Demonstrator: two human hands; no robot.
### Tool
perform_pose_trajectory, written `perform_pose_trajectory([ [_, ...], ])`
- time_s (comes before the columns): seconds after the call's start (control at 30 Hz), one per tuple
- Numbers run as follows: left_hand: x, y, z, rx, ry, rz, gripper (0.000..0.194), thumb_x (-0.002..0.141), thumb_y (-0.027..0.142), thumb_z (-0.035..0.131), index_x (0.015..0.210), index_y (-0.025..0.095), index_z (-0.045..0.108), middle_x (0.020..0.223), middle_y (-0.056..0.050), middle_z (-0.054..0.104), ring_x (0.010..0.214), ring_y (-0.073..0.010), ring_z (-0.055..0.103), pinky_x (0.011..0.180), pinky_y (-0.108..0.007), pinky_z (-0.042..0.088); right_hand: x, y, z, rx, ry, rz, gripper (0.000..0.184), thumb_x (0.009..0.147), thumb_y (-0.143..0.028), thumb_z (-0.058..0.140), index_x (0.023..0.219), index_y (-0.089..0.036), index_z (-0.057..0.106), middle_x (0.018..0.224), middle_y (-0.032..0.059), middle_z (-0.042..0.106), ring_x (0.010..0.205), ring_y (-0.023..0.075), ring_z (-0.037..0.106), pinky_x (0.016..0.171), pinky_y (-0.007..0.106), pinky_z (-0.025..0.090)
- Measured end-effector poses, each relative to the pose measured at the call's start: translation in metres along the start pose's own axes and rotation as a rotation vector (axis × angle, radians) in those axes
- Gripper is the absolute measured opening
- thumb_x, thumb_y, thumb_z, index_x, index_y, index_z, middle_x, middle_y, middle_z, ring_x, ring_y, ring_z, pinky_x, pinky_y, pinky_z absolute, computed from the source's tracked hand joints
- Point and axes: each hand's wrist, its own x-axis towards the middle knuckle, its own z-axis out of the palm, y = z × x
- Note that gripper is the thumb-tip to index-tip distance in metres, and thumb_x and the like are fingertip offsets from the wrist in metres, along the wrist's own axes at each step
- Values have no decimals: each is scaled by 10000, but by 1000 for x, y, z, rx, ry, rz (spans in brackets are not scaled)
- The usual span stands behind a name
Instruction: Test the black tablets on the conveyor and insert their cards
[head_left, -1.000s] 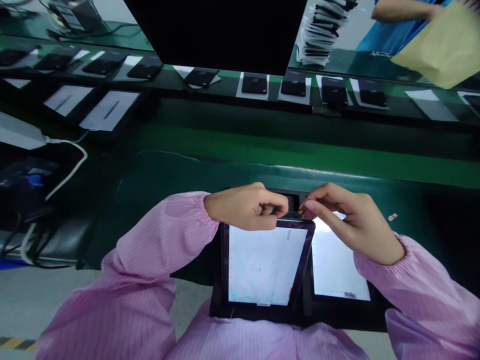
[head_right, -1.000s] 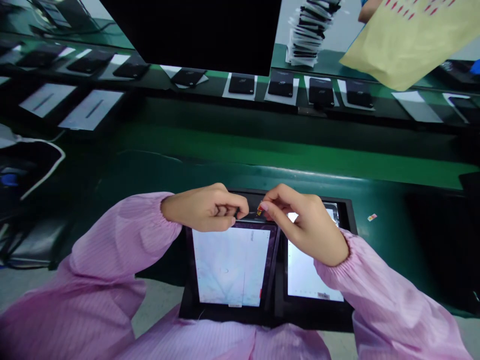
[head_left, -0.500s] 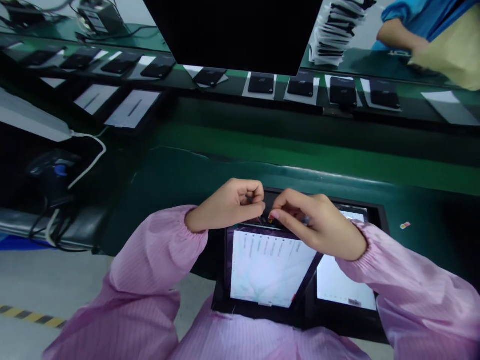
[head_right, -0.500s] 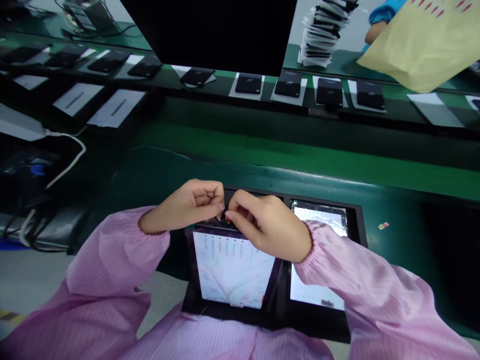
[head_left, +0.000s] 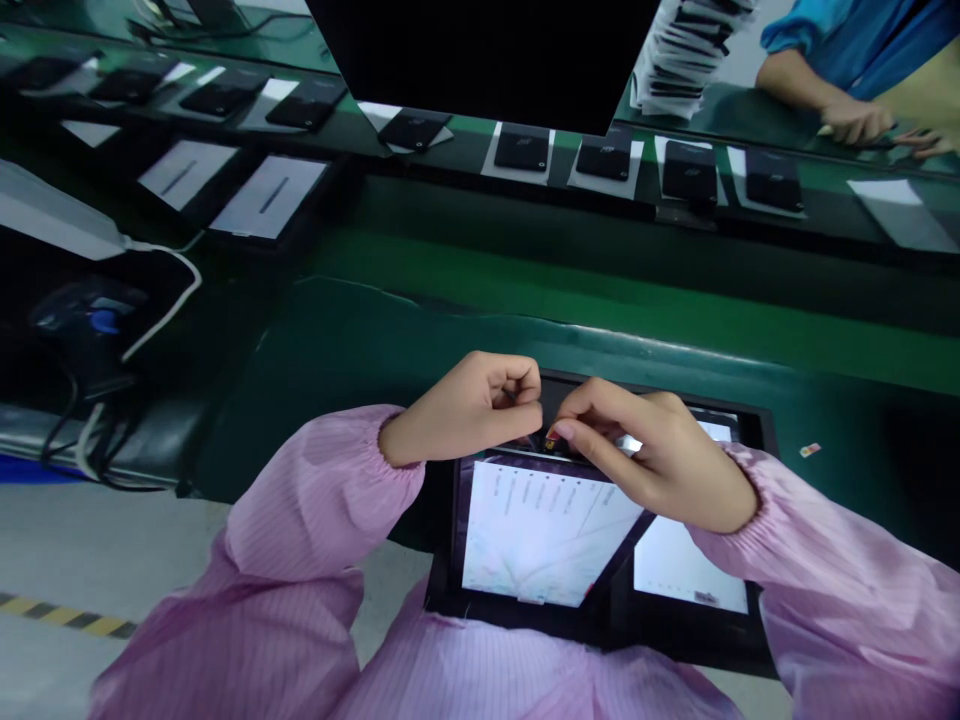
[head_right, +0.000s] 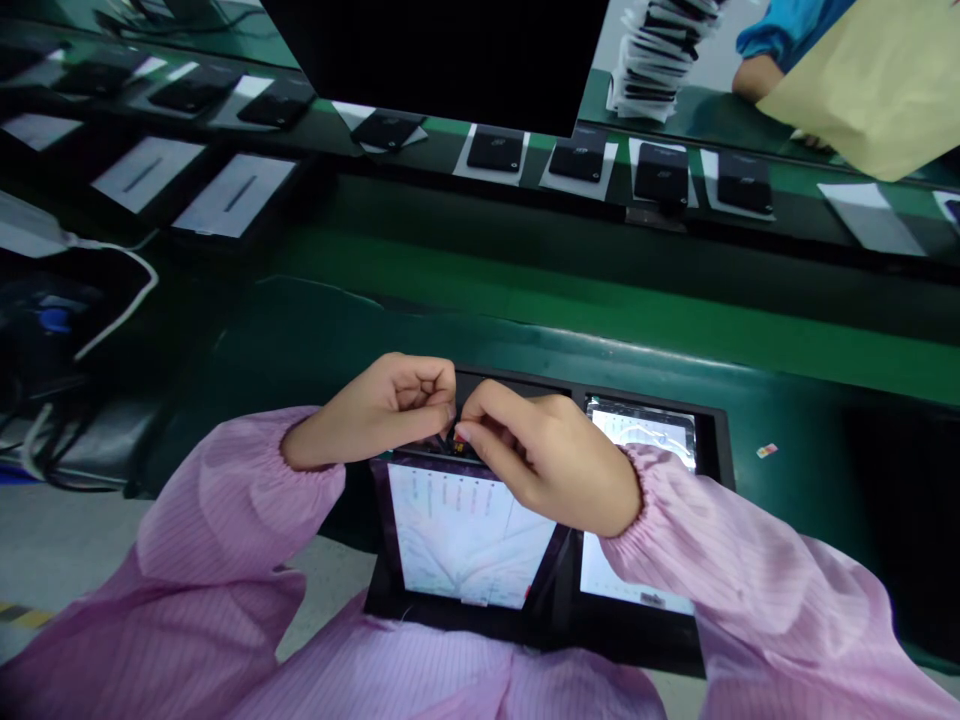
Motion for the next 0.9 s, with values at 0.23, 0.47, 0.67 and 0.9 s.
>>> perform_pose_trajectory([
  [0.23, 1, 1, -1, -8, -22, -13, 181, 702, 81, 548, 606, 165, 419, 517, 76, 466, 474, -28, 431, 435, -129, 312, 3, -2, 0, -65, -80, -117, 115, 949, -134, 497, 844, -177, 510, 571, -77, 457, 448, 40, 400, 453, 178, 310],
  [0.47, 0, 1, -4, -34, -16, -37, 209, 702, 99, 593, 593, 163, 426, 512, 82, 452, 451, -20, 400, 421, -127, 280, 5, -1, 2, -61, -149, -152, 168, 953, -115, 450, 805, -178, 498, 559, -75, 399, 450, 52, 359, 458, 201, 275],
  [0.67, -10, -21, 3, -295, 188, -164, 282, 813, 461, 556, 858, 183, 561, 712, -13, 692, 636, -142, 648, 579, -221, 485, 3, 13, -2, 27, -26, 68, 165, 968, -316, 503, 935, -165, 561, 681, -22, 612, 565, 74, 555, 549, 187, 407],
  [0.9, 43, -56, 7, -372, 647, -300, 342, 683, 517, 530, 812, 219, 422, 621, -10, 667, 492, -208, 612, 459, -296, 465, -126, 121, -82, -402, 681, 889, 150, 876, -304, 538, 939, -205, 630, 995, 69, 695, 941, 190, 653, 869, 325, 503],
])
